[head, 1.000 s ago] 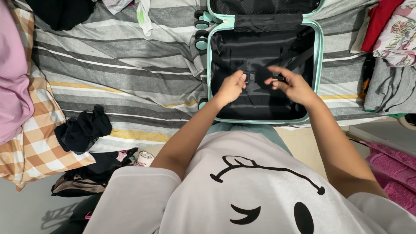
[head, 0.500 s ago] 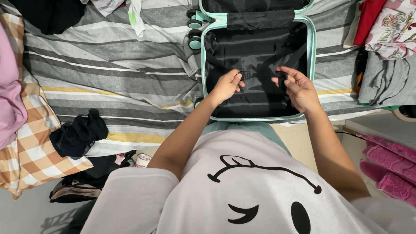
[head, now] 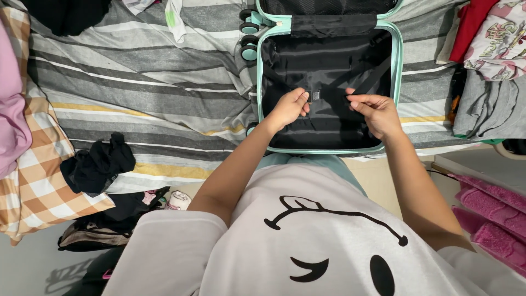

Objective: The person unbuckles and opens a small suitcase on a bed, organizes toiletries into a clear bag, and then places the bag and another item into the suitcase before closing it.

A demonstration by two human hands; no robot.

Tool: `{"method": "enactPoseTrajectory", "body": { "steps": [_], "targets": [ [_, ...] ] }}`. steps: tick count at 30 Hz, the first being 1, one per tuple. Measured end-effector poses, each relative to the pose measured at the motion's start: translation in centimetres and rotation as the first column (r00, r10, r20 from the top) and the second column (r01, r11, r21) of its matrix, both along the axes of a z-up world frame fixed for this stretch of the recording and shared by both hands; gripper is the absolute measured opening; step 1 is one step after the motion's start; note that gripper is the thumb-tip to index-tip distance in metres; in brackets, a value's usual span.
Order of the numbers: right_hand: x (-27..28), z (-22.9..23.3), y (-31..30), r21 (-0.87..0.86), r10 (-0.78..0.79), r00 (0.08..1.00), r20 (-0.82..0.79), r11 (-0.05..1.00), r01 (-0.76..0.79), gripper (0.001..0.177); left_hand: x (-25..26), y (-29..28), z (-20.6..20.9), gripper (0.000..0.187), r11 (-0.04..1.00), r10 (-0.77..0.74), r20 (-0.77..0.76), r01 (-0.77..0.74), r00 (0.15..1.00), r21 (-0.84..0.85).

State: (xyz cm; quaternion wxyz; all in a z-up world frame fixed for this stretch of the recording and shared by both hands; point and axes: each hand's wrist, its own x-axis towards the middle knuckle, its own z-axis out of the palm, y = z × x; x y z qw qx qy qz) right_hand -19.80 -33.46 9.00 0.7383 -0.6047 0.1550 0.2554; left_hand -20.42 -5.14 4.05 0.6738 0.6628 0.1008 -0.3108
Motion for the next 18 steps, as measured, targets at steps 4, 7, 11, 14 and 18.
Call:
{"method": "enactPoseTrajectory", "body": {
  "steps": [4,7,11,14,18],
  "targets": [
    [-0.2,-1.3,1.4,0.106,-0.143,0.984,0.110,0.986,0.131,0.031,0.0,-0.6,-0.2,0.028,1.000,0.006,-0.014,-0.006,1.000,-0.015],
    [-0.2,-1.3,2.8,0.027,-0.145,0.985,0.088,0.989,0.143,0.041,0.0,-1.6,-0.3,0.028,1.000,-0.005,-0.002,0.005,1.000,0.006],
    [0.2,-1.4,3.4,-0.031,-0.081,0.993,0.081,0.996,0.084,0.033,0.3,-2.2,0.1,0.027,0.997,-0.018,0.000,0.018,1.000,0.070],
    [0.3,-1.2,3.5,-0.065,-0.025,0.996,0.083,0.997,0.030,0.033,0.4,-2.5,0.4,0.027,0.995,-0.018,-0.007,0.018,1.000,0.096],
    [0.2,-1.0,3.9,-0.119,0.009,0.995,0.104,0.993,0.004,0.032,0.3,-2.2,0.7,0.026,0.997,-0.018,-0.023,0.020,1.000,0.071]
  ]
}}
